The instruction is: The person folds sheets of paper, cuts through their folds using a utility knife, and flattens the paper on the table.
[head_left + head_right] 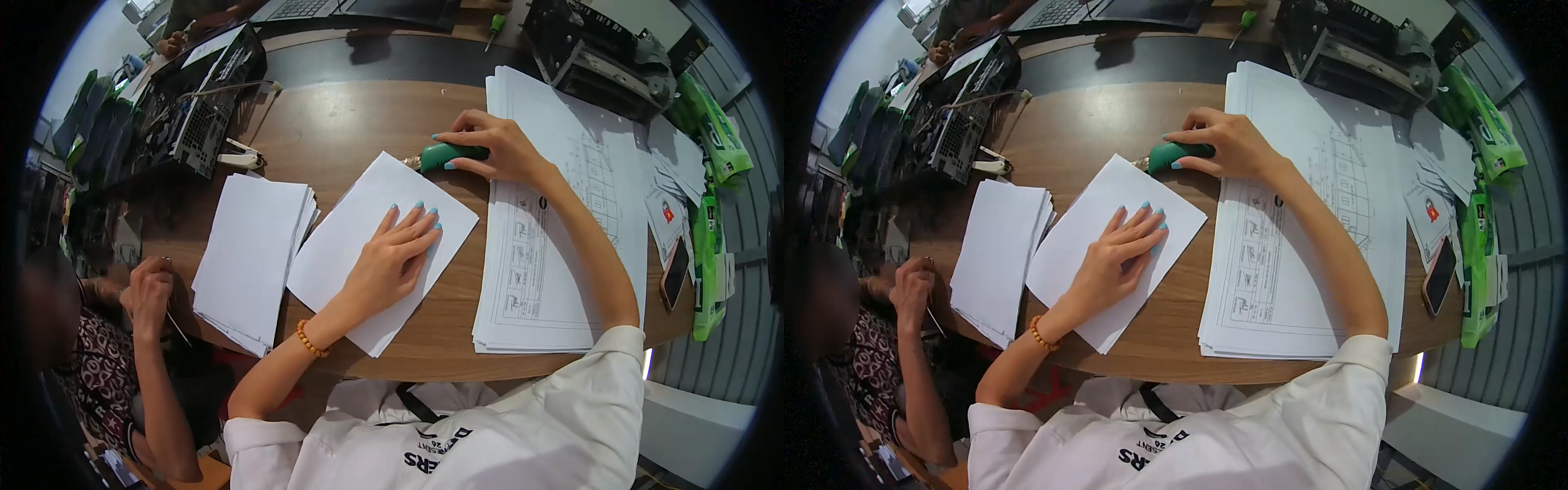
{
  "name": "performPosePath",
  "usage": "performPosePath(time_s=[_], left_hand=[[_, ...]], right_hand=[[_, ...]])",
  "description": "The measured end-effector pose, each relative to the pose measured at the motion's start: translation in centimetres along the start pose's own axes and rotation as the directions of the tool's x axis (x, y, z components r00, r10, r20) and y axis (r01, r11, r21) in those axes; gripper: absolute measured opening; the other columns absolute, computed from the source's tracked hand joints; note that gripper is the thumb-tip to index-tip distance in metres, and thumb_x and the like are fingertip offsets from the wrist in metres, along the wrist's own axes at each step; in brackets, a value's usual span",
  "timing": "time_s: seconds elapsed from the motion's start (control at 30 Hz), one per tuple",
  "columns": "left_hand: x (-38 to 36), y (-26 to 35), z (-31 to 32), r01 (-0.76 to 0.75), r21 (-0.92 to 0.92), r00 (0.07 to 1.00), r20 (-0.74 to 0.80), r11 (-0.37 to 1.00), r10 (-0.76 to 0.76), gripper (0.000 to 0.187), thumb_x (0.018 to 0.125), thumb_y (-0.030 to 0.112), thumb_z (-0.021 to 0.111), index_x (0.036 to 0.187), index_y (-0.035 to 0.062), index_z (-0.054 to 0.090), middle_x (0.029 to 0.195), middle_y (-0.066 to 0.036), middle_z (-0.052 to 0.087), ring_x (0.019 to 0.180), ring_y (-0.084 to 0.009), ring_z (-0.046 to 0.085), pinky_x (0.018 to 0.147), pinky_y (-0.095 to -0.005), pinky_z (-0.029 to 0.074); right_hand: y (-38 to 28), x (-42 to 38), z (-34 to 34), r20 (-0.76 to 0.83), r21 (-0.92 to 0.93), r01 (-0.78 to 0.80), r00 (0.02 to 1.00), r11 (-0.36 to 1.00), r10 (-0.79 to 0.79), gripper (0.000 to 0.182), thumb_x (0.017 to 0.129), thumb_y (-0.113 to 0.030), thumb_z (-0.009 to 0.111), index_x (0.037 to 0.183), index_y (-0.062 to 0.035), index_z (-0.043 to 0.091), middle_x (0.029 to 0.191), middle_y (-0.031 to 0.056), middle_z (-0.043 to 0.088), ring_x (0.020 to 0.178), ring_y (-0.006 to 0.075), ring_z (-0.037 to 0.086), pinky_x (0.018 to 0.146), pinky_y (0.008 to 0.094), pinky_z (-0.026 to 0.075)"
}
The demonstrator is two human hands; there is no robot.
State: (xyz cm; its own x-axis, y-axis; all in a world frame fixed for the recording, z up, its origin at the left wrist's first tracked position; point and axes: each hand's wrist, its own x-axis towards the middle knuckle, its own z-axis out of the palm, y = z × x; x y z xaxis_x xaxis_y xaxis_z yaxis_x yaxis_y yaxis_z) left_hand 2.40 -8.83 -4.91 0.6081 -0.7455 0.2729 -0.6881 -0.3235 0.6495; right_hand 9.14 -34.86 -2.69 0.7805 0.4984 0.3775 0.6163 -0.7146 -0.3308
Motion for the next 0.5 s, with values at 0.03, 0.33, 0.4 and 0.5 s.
performPosePath(time_s=[0.03, 0.33, 0.4, 0.5], left_hand=[[0.0, -0.1, 0.1, -0.002, -0.004, 1.000, -0.011, 1.000, 0.002, 0.047, 0.075, -0.008, 0.055, 0.119, 0.0081, 0.058, 0.132, -0.009, 0.049, 0.127, -0.0274, 0.040, 0.110, -0.0466, 0.023], [-0.1, -0.1, 0.1, -0.010, -0.004, 0.999, -0.031, 1.000, 0.010, 0.042, 0.077, -0.004, 0.055, 0.118, 0.0076, 0.058, 0.132, -0.009, 0.048, 0.127, -0.0279, 0.040, 0.109, -0.0465, 0.024], [-0.1, 0.0, 0.0, -0.002, 0.005, 1.000, -0.018, 1.000, 0.002, 0.042, 0.077, -0.004, 0.056, 0.118, 0.0075, 0.058, 0.133, -0.009, 0.048, 0.127, -0.0278, 0.040, 0.109, -0.0465, 0.024], [0.0, 0.1, -0.1, -0.001, 0.006, 1.000, -0.015, 1.000, 0.002, 0.042, 0.077, -0.004, 0.056, 0.118, 0.0075, 0.058, 0.133, -0.009, 0.048, 0.127, -0.0280, 0.040, 0.109, -0.0466, 0.024]], right_hand=[[0.2, 0.0, 0.0, -0.005, -0.005, 0.002, 1.000, 1.000, -0.002, 0.035, 0.074, -0.021, 0.073, 0.108, -0.0168, 0.067, 0.093, 0.0045, 0.060, 0.077, 0.0173, 0.060, 0.064, 0.0284, 0.052], [-0.1, -0.7, -1.2, -0.005, -0.008, -0.037, 0.999, 0.999, 0.037, 0.031, 0.075, -0.024, 0.071, 0.105, -0.0148, 0.068, 0.090, 0.0054, 0.061, 0.076, 0.0181, 0.062, 0.068, 0.0288, 0.052], [0.0, -0.5, -0.3, -0.030, -0.008, -0.003, 1.000, 1.000, 0.002, 0.032, 0.075, -0.024, 0.071, 0.106, -0.0141, 0.068, 0.091, 0.0062, 0.061, 0.076, 0.0183, 0.062, 0.068, 0.0288, 0.052], [0.0, 0.0, 0.1, -0.055, -0.008, -0.005, 0.999, 1.000, 0.004, 0.033, 0.075, -0.024, 0.071, 0.107, -0.0148, 0.067, 0.091, 0.0067, 0.061, 0.077, 0.0195, 0.062, 0.068, 0.0288, 0.052]])
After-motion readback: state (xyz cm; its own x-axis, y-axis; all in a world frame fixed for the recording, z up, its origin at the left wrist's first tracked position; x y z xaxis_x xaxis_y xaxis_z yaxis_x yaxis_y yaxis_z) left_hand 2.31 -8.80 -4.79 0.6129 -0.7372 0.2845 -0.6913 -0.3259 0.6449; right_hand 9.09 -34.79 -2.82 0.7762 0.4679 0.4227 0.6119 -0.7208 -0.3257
